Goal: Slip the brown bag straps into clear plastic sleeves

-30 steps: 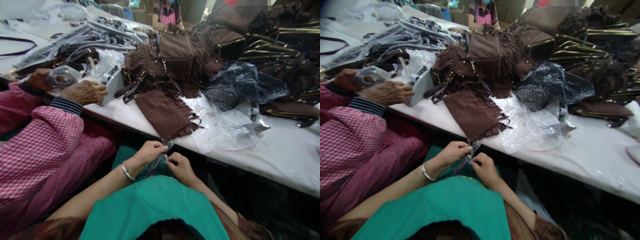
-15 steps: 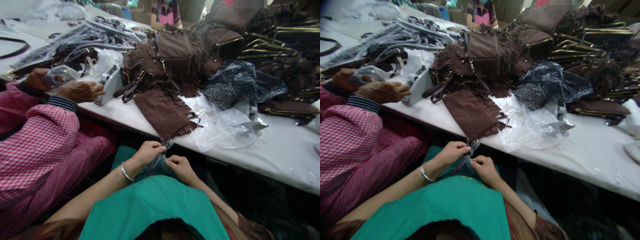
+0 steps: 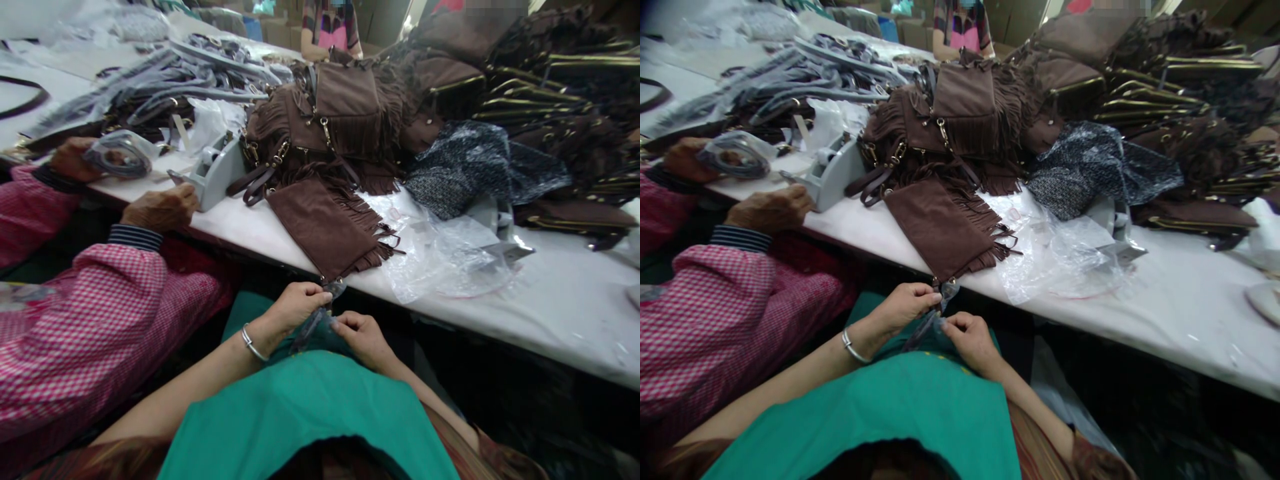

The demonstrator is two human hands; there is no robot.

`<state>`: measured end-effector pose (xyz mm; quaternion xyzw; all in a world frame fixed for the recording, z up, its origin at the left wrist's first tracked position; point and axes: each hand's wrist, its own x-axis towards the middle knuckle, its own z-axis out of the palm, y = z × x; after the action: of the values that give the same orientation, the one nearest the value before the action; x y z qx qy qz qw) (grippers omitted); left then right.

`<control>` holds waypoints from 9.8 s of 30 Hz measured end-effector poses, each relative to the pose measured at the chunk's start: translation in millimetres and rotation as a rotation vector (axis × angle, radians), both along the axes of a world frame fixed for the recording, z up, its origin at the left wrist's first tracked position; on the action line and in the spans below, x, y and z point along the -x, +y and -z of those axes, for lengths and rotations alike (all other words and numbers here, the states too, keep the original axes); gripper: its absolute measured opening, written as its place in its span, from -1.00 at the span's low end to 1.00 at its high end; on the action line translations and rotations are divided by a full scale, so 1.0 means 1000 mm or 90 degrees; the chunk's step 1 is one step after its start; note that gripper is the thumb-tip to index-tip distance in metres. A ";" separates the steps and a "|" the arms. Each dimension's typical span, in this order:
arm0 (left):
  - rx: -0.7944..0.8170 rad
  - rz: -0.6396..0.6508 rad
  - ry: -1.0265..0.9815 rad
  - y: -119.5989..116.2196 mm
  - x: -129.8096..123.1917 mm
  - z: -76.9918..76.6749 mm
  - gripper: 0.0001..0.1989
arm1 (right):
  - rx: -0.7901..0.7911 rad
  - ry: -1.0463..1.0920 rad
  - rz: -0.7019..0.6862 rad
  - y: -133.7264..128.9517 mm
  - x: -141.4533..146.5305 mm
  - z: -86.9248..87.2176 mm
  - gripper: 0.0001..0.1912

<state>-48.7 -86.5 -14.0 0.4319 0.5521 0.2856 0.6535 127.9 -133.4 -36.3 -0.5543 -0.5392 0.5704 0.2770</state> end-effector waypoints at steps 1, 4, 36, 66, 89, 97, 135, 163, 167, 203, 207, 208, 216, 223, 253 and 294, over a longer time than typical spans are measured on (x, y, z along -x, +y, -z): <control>0.005 -0.001 -0.002 0.000 0.000 -0.001 -0.73 | -0.001 -0.003 0.001 0.000 0.000 0.000 -0.75; 0.028 -0.005 -0.026 0.002 -0.001 -0.007 -0.70 | -0.015 -0.020 -0.004 0.000 0.001 0.001 -0.77; 0.028 -0.065 -0.059 0.001 -0.016 -0.006 -0.74 | -0.278 -0.171 0.060 -0.004 -0.008 0.002 -0.82; -0.010 -0.059 0.003 -0.008 -0.007 0.011 -0.54 | -0.040 0.016 0.146 0.028 0.017 -0.002 -0.72; -0.137 0.002 0.133 -0.027 0.012 0.008 -0.79 | -0.066 -0.011 0.149 0.034 0.030 0.007 -0.72; -0.111 -0.011 0.129 -0.027 0.011 0.018 -0.78 | -0.219 -0.108 0.093 0.035 0.028 0.007 -0.85; 0.156 -0.124 -0.280 -0.010 0.006 0.025 -0.66 | -0.567 -0.568 -0.185 0.065 0.032 -0.026 -0.78; -0.375 -0.066 0.180 0.001 0.006 0.022 -0.85 | 0.251 0.317 0.094 0.017 0.023 0.007 -0.60; -0.414 -0.006 0.190 0.005 0.007 0.019 -0.86 | 0.277 0.328 0.099 0.018 0.022 0.009 -0.61; -0.153 -0.139 0.116 0.021 -0.001 0.036 -0.82 | 0.179 0.224 0.076 0.029 0.042 0.024 -0.64; -0.165 -0.084 0.111 0.009 0.002 0.027 -0.71 | 0.107 0.135 0.107 0.030 0.043 0.024 -0.67; -0.176 -0.062 0.125 0.006 0.002 0.025 -0.72 | 0.068 0.101 0.106 0.030 0.043 0.024 -0.68; -0.132 -0.003 0.154 0.009 0.004 0.029 -0.80 | -0.211 -0.082 0.078 0.033 0.035 0.011 -0.82; -0.106 0.017 0.086 0.007 0.004 0.032 -0.79 | -0.503 -0.360 0.010 0.047 0.027 0.002 -0.77; 0.141 0.005 -0.104 0.006 0.015 0.007 -0.68 | -0.616 -0.438 -0.075 0.066 0.007 -0.020 -0.77; -0.075 0.062 0.094 0.007 0.007 0.007 -0.81 | -0.708 -0.448 -0.295 0.082 0.008 -0.023 -0.77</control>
<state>-56.0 -79.1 -21.5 0.5156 0.5591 0.2527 0.5981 119.5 -51.4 -13.3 -0.3528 -0.9131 0.0406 0.2001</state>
